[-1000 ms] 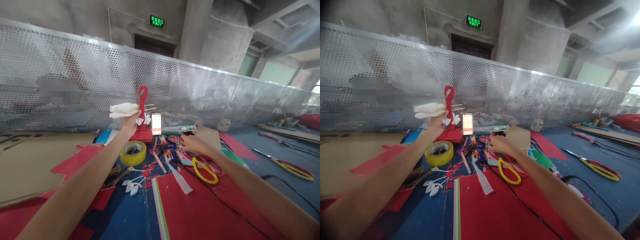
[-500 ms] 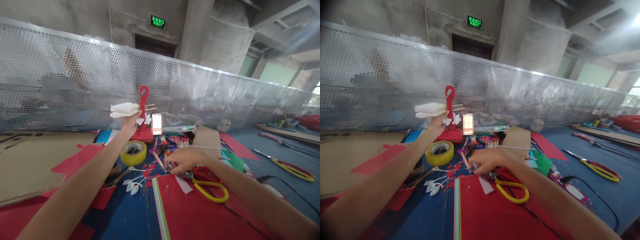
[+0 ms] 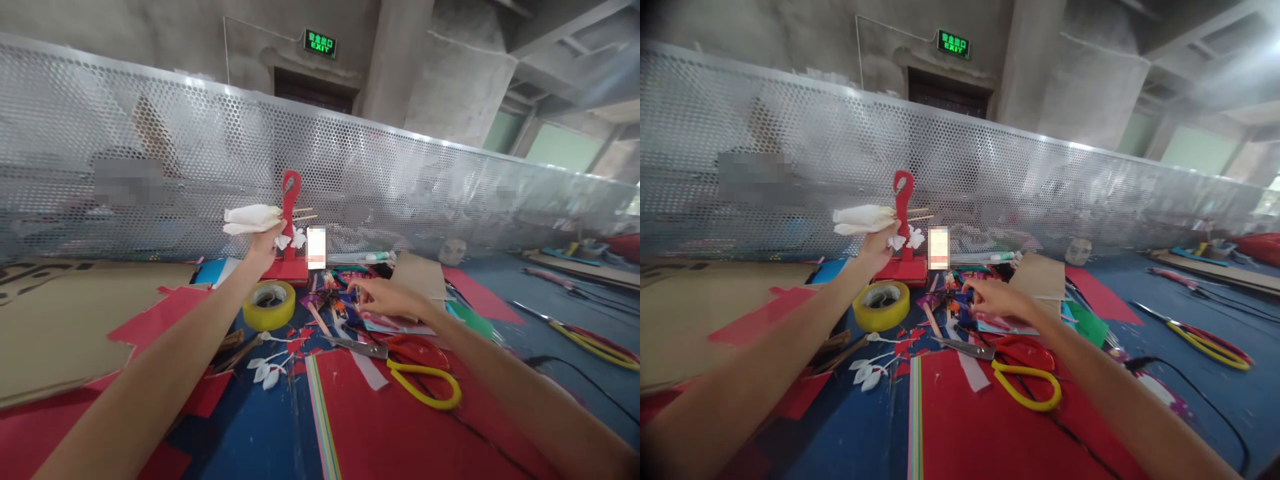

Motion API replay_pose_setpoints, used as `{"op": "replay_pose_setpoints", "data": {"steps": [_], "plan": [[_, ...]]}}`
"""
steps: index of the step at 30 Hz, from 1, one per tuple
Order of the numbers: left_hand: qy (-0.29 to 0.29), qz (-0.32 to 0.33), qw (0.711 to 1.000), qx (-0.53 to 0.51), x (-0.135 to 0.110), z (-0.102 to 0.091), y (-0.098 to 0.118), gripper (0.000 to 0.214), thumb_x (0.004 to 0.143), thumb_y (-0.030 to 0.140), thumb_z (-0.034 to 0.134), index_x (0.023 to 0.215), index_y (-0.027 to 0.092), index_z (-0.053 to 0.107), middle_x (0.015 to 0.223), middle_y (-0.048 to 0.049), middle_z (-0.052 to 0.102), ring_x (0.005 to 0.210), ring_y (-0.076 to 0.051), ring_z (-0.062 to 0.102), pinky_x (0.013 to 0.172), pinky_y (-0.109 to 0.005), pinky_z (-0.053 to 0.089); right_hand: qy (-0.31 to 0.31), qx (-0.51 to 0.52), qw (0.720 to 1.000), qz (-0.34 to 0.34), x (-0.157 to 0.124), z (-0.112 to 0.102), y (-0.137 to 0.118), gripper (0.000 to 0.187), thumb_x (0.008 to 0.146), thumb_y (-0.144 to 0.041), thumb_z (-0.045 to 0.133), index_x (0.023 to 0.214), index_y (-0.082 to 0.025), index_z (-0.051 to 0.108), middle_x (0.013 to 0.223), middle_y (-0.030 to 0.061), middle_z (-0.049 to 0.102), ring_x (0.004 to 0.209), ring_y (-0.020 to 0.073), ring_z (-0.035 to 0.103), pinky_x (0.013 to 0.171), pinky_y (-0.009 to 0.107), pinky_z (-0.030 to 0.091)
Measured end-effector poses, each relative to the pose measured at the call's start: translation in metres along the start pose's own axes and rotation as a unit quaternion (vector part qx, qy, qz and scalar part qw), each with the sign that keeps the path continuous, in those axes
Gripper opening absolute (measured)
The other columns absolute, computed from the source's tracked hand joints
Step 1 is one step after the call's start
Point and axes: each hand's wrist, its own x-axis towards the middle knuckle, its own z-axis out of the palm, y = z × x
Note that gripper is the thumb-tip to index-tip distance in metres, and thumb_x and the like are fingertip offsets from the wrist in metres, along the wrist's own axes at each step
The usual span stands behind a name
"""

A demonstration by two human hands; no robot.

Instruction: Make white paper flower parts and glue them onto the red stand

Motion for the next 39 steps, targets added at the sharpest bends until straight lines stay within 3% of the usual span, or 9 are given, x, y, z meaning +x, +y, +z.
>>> {"op": "replay_pose_setpoints", "data": {"steps": [2,4,10,16,21,27,29,32,39], "plan": [[0.001,0.002,1.0,0.0,-0.001,0.001,0.001,0.032,0.056,0.018,0.09,0.081,0.019,0.071,0.086,-0.0012,0.075,0.075,-0.014,0.069,0.067,-0.024,0.054,-0.066,0.02,0.998,-0.01,-0.001,-0.004,-0.004,0.037,0.086,-0.021,0.059,0.123,-0.017,0.057,0.088,0.0046,0.071,0.073,0.0175,0.063,0.065,0.025,0.043],[0.006,0.0,1.0,0.001,-0.001,0.002,0.002,0.033,0.055,0.017,0.09,0.082,0.019,0.071,0.087,-0.0009,0.075,0.075,-0.015,0.069,0.067,-0.024,0.053,-0.086,-0.011,0.996,-0.028,-0.002,-0.005,-0.007,0.034,0.087,-0.023,0.059,0.121,-0.017,0.059,0.096,0.0069,0.071,0.08,0.0192,0.064,0.068,0.026,0.045],[0.014,-0.011,1.0,-0.002,-0.005,0.006,0.005,0.035,0.055,0.016,0.09,0.084,0.02,0.072,0.085,0.0008,0.075,0.076,-0.015,0.069,0.068,-0.026,0.054,0.048,-0.131,0.989,-0.049,0.003,0.007,-0.005,0.039,0.09,-0.019,0.054,0.129,-0.018,0.057,0.124,0.0131,0.064,0.112,0.0253,0.06,0.095,0.031,0.043],[0.014,0.0,1.0,0.003,-0.004,0.005,0.004,0.035,0.056,0.016,0.09,0.085,0.02,0.071,0.086,-0.0013,0.076,0.081,-0.018,0.071,0.07,-0.027,0.055,0.049,-0.158,0.986,0.017,0.004,0.012,0.007,0.054,0.087,-0.016,0.056,0.141,-0.016,0.048,0.123,0.0162,0.066,0.111,0.0292,0.061,0.09,0.033,0.043],[0.012,0.003,1.0,0.007,-0.003,0.003,0.002,0.035,0.057,0.016,0.089,0.087,0.02,0.07,0.086,-0.0012,0.075,0.08,-0.017,0.071,0.07,-0.027,0.054,0.07,-0.113,0.99,0.054,-0.005,-0.001,-0.003,0.044,0.09,-0.021,0.056,0.134,-0.016,0.055,0.105,0.0137,0.072,0.096,0.0276,0.066,0.081,0.032,0.044],[0.01,-0.002,1.0,0.008,-0.005,0.005,0.004,0.03,0.06,0.016,0.087,0.084,0.019,0.071,0.089,-0.0025,0.076,0.084,-0.019,0.071,0.07,-0.027,0.055,-0.061,0.019,0.992,-0.109,-0.012,-0.016,-0.018,0.034,0.096,-0.038,0.054,0.125,-0.024,0.063,0.118,0.0071,0.07,0.104,0.0217,0.063,0.088,0.029,0.044],[0.012,0.0,1.0,0.005,-0.004,0.005,0.004,0.03,0.059,0.015,0.088,0.083,0.019,0.07,0.088,-0.0018,0.076,0.083,-0.018,0.071,0.071,-0.027,0.055,-0.014,0.008,0.996,-0.089,-0.007,-0.012,-0.018,0.032,0.099,-0.038,0.047,0.12,-0.022,0.065,0.119,0.0078,0.069,0.104,0.0217,0.063,0.088,0.029,0.043],[0.01,0.0,1.0,0.002,-0.003,0.004,0.003,0.029,0.059,0.014,0.088,0.08,0.019,0.069,0.087,-0.0014,0.075,0.079,-0.016,0.07,0.07,-0.026,0.055,0.089,-0.046,0.995,0.005,0.003,-0.001,-0.014,0.035,0.102,-0.038,0.039,0.118,-0.02,0.064,0.108,0.0101,0.072,0.094,0.0226,0.065,0.081,0.03,0.043],[0.009,0.007,1.0,0.007,-0.003,0.003,0.002,0.033,0.057,0.017,0.089,0.083,0.019,0.07,0.088,-0.0022,0.076,0.082,-0.017,0.071,0.069,-0.025,0.055,0.036,-0.087,0.994,0.064,0.017,0.027,-0.012,0.065,0.088,-0.051,0.059,0.142,-0.018,0.045,0.112,0.0153,0.071,0.094,0.0309,0.067,0.072,0.031,0.042]]}}
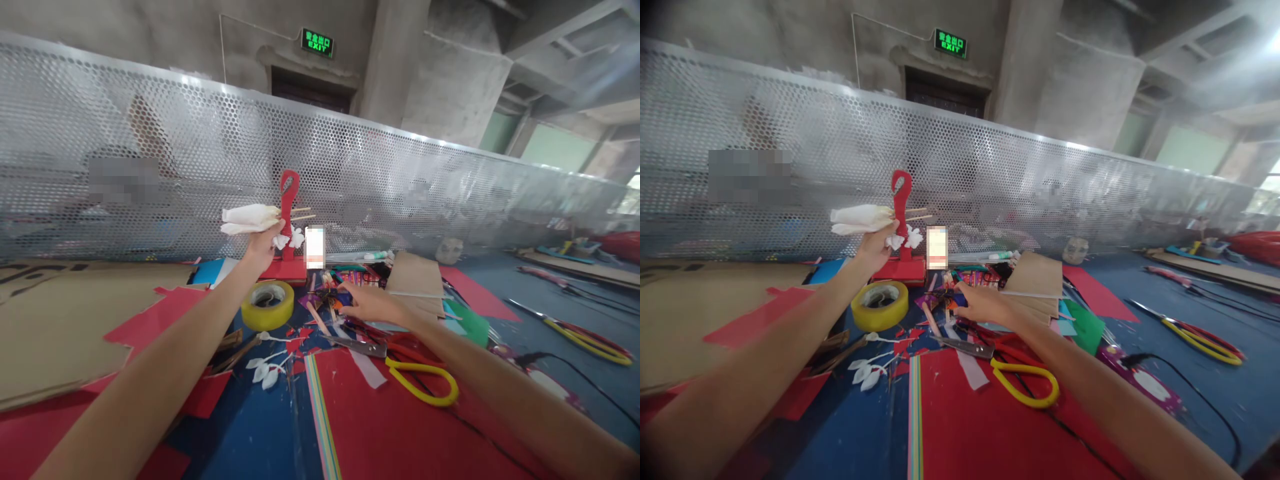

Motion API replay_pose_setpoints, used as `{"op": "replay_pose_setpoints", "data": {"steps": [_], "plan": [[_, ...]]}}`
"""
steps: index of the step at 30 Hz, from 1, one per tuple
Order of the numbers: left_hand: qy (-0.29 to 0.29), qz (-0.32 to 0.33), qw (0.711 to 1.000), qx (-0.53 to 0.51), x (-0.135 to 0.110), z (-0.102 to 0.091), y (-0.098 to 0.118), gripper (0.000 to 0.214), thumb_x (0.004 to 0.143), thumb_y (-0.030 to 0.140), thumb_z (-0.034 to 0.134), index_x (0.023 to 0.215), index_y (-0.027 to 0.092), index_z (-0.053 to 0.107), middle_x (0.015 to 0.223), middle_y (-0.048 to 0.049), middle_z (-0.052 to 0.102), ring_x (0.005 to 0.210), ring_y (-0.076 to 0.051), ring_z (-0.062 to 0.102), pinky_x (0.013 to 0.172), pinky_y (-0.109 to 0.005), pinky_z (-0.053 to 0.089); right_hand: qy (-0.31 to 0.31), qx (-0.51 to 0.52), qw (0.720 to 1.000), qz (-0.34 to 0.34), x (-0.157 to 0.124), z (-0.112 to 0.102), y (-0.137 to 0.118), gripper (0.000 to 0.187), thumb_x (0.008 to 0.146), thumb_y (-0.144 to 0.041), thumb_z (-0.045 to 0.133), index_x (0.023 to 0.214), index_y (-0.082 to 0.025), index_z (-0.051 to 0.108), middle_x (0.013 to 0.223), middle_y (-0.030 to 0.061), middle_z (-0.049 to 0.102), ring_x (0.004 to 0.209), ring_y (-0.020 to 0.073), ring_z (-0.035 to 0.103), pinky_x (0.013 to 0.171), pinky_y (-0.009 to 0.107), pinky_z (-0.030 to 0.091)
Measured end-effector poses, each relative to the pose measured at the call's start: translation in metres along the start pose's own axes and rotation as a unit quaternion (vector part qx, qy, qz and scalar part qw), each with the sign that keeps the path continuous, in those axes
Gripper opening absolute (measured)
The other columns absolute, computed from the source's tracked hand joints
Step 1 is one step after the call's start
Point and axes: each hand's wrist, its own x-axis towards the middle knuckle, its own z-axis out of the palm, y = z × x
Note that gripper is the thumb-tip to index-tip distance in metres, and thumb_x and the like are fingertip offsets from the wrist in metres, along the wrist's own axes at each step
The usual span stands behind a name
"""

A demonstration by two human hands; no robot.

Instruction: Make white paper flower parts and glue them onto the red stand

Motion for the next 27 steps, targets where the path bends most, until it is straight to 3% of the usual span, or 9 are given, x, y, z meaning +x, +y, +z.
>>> {"op": "replay_pose_setpoints", "data": {"steps": [4,7,12,17,22,27], "plan": [[0.002,-0.004,1.0,-0.003,-0.001,0.001,0.001,0.032,0.057,0.016,0.089,0.084,0.019,0.07,0.091,-0.0026,0.076,0.082,-0.017,0.071,0.071,-0.025,0.055,-0.043,0.045,0.998,0.016,0.0,0.005,-0.005,0.097,0.072,-0.062,0.073,0.15,-0.02,0.034,0.118,0.0166,0.068,0.095,0.0332,0.067,0.072,0.032,0.044],[-0.002,-0.003,1.0,-0.002,-0.001,0.002,0.001,0.033,0.058,0.016,0.089,0.085,0.02,0.07,0.089,-0.0024,0.076,0.082,-0.017,0.071,0.071,-0.025,0.055,-0.047,0.055,0.997,0.028,0.0,0.005,-0.007,0.105,0.068,-0.06,0.076,0.153,-0.02,0.029,0.116,0.0167,0.069,0.094,0.0333,0.066,0.073,0.033,0.044],[-0.001,-0.003,1.0,-0.011,-0.002,0.002,0.002,0.038,0.057,0.015,0.088,0.09,0.019,0.071,0.087,-0.0013,0.076,0.079,-0.015,0.071,0.072,-0.025,0.056,-0.014,0.083,0.996,0.042,0.004,0.008,-0.003,0.076,0.084,-0.046,0.064,0.148,-0.016,0.035,0.091,0.0091,0.068,0.076,0.0228,0.061,0.065,0.028,0.038],[0.009,-0.01,1.0,-0.004,0.0,0.0,0.001,0.032,0.058,0.015,0.088,0.085,0.018,0.071,0.089,-0.0035,0.076,0.08,-0.017,0.071,0.07,-0.025,0.056,0.076,0.097,0.991,0.046,0.001,0.01,0.0,0.061,0.083,-0.033,0.061,0.14,-0.021,0.042,0.07,-0.0023,0.057,0.06,0.0153,0.048,0.06,0.025,0.027],[0.003,-0.006,1.0,-0.002,0.0,-0.001,0.0,0.031,0.058,0.016,0.089,0.084,0.019,0.071,0.089,-0.0027,0.076,0.083,-0.017,0.071,0.073,-0.026,0.056,0.183,0.111,0.975,0.055,-0.008,0.01,0.001,0.056,0.083,-0.031,0.056,0.136,-0.023,0.041,0.067,-0.0049,0.053,0.058,0.0152,0.048,0.061,0.025,0.029],[-0.008,-0.01,1.0,-0.009,0.0,0.0,0.0,0.028,0.06,0.015,0.087,0.082,0.019,0.07,0.09,-0.0022,0.076,0.081,-0.016,0.071,0.072,-0.026,0.056,0.231,0.183,0.954,0.058,-0.008,0.017,0.008,0.052,0.086,-0.034,0.051,0.134,-0.024,0.032,0.079,-0.0018,0.06,0.067,0.019,0.057,0.066,0.029,0.04]]}}
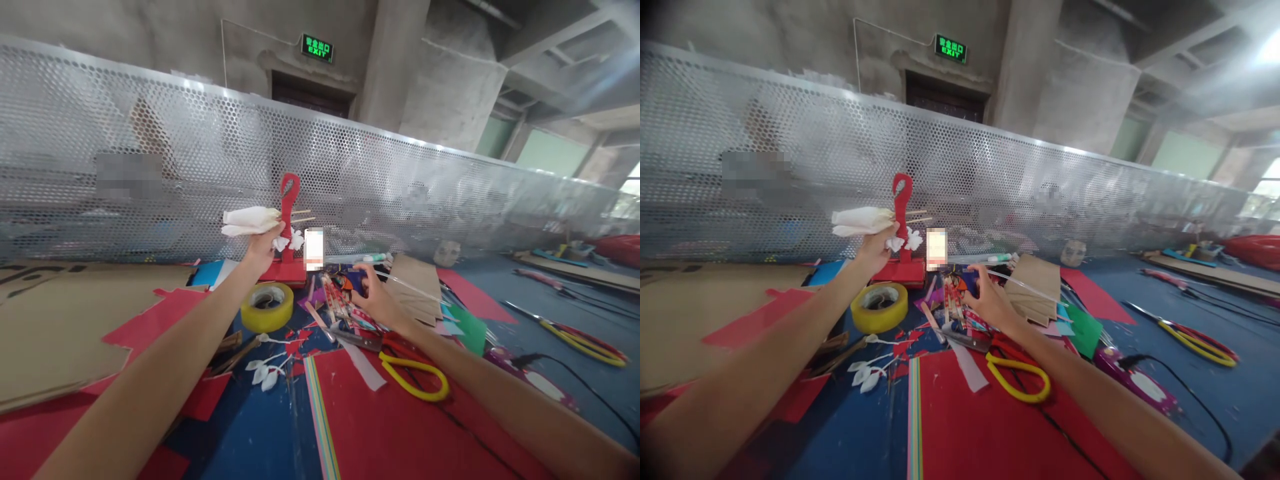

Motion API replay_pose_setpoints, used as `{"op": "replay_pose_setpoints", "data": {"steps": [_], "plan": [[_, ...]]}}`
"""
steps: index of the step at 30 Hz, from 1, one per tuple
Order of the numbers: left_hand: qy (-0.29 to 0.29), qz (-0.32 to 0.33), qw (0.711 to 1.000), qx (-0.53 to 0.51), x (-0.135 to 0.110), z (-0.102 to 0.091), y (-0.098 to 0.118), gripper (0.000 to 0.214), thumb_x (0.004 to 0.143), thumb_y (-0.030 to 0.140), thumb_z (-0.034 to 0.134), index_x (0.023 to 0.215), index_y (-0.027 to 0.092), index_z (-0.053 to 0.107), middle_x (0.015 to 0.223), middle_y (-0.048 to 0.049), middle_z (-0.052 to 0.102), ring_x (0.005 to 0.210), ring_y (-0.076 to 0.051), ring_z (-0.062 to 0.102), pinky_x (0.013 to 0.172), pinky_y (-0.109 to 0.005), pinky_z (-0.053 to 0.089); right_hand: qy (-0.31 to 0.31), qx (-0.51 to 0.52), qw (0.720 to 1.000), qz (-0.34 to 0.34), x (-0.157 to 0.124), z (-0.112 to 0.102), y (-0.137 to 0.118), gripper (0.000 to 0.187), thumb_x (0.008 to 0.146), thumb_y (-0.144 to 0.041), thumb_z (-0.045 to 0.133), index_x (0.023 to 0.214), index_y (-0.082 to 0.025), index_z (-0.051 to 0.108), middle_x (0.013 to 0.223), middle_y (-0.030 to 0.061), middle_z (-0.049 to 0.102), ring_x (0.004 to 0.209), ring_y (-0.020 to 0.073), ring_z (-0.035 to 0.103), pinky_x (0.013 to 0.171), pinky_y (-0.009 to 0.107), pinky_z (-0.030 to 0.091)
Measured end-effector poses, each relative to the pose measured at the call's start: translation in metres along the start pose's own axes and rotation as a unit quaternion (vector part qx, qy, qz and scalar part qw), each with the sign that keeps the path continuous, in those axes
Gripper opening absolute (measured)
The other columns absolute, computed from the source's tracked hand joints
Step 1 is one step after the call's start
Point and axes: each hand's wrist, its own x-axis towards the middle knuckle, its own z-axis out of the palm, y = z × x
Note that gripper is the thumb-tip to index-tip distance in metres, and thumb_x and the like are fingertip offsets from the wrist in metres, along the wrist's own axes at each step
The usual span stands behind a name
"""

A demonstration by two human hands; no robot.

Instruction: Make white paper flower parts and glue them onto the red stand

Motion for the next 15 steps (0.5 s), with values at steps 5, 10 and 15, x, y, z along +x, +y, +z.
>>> {"op": "replay_pose_setpoints", "data": {"steps": [5,10,15], "plan": [[0.001,0.004,1.0,-0.002,0.001,0.0,0.0,0.028,0.059,0.013,0.087,0.081,0.018,0.07,0.089,-0.0021,0.076,0.078,-0.015,0.07,0.071,-0.025,0.055,0.007,0.196,0.98,0.026,0.003,0.008,0.008,0.042,0.083,-0.039,0.055,0.113,-0.026,0.028,0.093,0.0021,0.061,0.077,0.0208,0.065,0.074,0.035,0.05],[-0.004,-0.001,1.0,-0.002,-0.001,0.0,0.0,0.028,0.06,0.015,0.088,0.082,0.019,0.071,0.088,-0.0015,0.076,0.075,-0.014,0.069,0.07,-0.026,0.055,0.02,0.289,0.956,0.044,0.002,0.003,0.006,0.043,0.078,-0.046,0.061,0.093,-0.026,0.026,0.092,0.0006,0.054,0.077,0.02,0.064,0.074,0.036,0.053],[0.003,0.0,1.0,-0.004,-0.001,0.0,0.001,0.029,0.058,0.015,0.089,0.08,0.019,0.071,0.087,-0.0016,0.075,0.076,-0.015,0.069,0.069,-0.025,0.054,0.023,0.196,0.98,0.021,0.001,-0.008,0.0,0.037,0.079,-0.045,0.057,0.086,-0.026,0.026,0.084,-0.002,0.045,0.067,0.016,0.053,0.063,0.03,0.046]]}}
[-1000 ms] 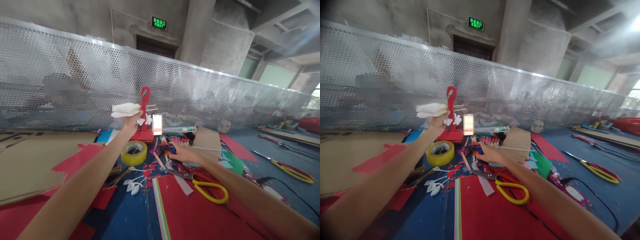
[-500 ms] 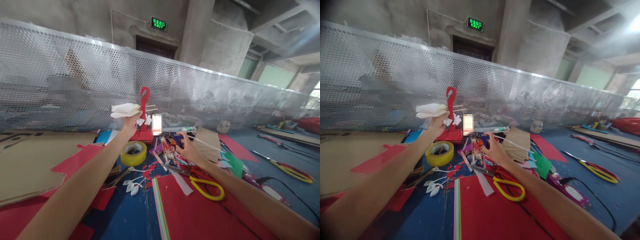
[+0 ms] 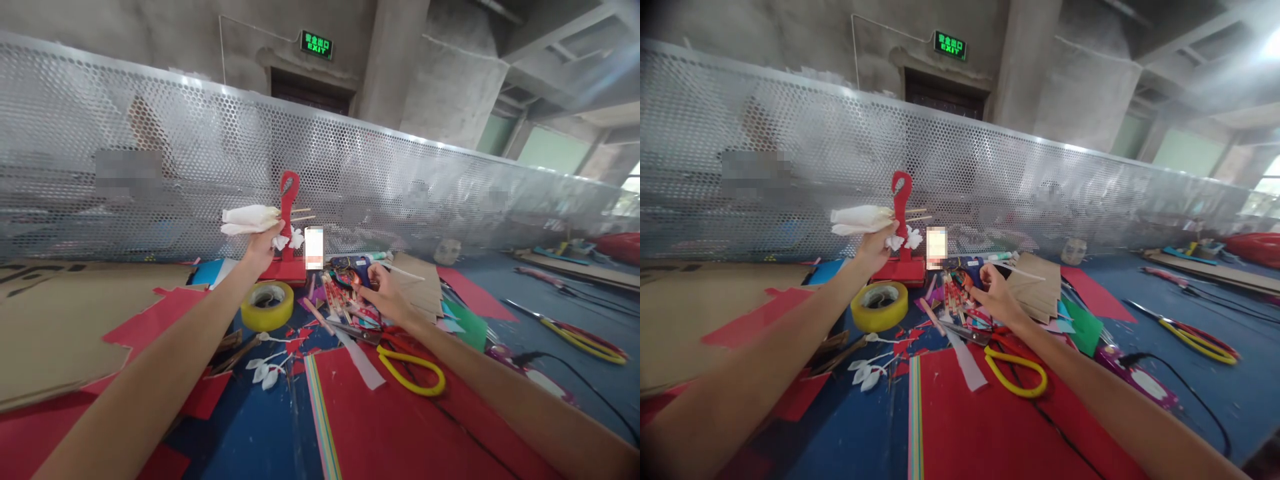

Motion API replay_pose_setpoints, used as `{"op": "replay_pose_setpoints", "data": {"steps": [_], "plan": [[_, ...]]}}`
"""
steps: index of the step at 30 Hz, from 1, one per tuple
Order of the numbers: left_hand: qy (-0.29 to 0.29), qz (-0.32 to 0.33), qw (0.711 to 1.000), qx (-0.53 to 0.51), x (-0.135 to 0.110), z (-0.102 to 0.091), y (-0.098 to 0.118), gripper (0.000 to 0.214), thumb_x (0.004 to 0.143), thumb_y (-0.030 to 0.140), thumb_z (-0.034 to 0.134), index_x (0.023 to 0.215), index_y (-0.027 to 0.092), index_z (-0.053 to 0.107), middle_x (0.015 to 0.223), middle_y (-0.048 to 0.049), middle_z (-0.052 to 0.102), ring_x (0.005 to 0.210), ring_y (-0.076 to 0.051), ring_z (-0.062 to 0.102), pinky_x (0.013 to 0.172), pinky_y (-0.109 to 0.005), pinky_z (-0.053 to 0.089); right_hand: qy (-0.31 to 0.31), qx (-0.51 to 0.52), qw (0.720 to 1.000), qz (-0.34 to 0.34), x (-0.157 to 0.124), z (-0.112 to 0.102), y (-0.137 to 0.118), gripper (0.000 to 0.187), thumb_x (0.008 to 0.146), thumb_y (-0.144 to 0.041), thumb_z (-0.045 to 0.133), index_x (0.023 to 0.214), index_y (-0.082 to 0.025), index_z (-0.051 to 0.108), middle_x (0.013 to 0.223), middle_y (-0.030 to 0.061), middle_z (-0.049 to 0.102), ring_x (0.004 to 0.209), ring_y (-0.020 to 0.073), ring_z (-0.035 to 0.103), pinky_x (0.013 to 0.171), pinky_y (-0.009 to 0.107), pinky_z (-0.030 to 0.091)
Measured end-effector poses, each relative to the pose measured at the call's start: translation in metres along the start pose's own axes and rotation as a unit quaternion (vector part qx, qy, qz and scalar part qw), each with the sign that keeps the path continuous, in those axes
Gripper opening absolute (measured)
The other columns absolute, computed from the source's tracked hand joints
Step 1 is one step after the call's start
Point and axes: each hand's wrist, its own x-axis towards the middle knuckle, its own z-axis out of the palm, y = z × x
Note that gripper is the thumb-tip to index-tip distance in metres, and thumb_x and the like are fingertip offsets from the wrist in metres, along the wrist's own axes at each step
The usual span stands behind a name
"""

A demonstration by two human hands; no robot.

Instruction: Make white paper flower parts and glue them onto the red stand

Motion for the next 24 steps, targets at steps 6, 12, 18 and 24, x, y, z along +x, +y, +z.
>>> {"op": "replay_pose_setpoints", "data": {"steps": [6,12,18,24], "plan": [[-0.01,0.007,1.0,0.01,0.002,-0.003,-0.001,0.032,0.058,0.017,0.09,0.084,0.019,0.072,0.088,-0.001,0.076,0.077,-0.015,0.069,0.066,-0.023,0.053,0.098,-0.091,0.98,-0.146,0.014,-0.011,-0.017,0.026,0.072,-0.022,0.055,0.078,-0.024,0.03,0.075,-0.0034,0.034,0.069,0.0149,0.034,0.064,0.028,0.032],[-0.003,0.001,1.0,0.009,0.002,-0.003,-0.001,0.032,0.057,0.018,0.091,0.083,0.018,0.072,0.088,-0.0019,0.076,0.077,-0.015,0.07,0.067,-0.024,0.055,0.112,-0.128,0.971,-0.171,0.029,-0.035,-0.022,0.023,0.074,-0.022,0.055,0.082,-0.024,0.032,0.078,-0.0022,0.037,0.071,0.0161,0.035,0.067,0.028,0.031],[-0.008,-0.004,1.0,0.005,0.002,-0.004,-0.002,0.035,0.056,0.019,0.091,0.086,0.018,0.072,0.09,-0.0032,0.077,0.076,-0.016,0.07,0.069,-0.025,0.056,0.114,-0.228,0.948,-0.191,0.022,-0.046,-0.037,0.02,0.08,-0.017,0.052,0.088,-0.024,0.035,0.08,-0.002,0.043,0.07,0.0158,0.039,0.069,0.029,0.031],[-0.005,-0.009,1.0,0.005,-0.001,-0.001,0.001,0.035,0.057,0.019,0.09,0.087,0.017,0.073,0.088,-0.0027,0.077,0.073,-0.015,0.07,0.063,-0.024,0.055,0.132,-0.267,0.928,-0.226,0.024,-0.045,-0.055,0.018,0.081,-0.015,0.054,0.086,-0.024,0.039,0.083,-0.001,0.05,0.073,0.016,0.045,0.07,0.029,0.033]]}}
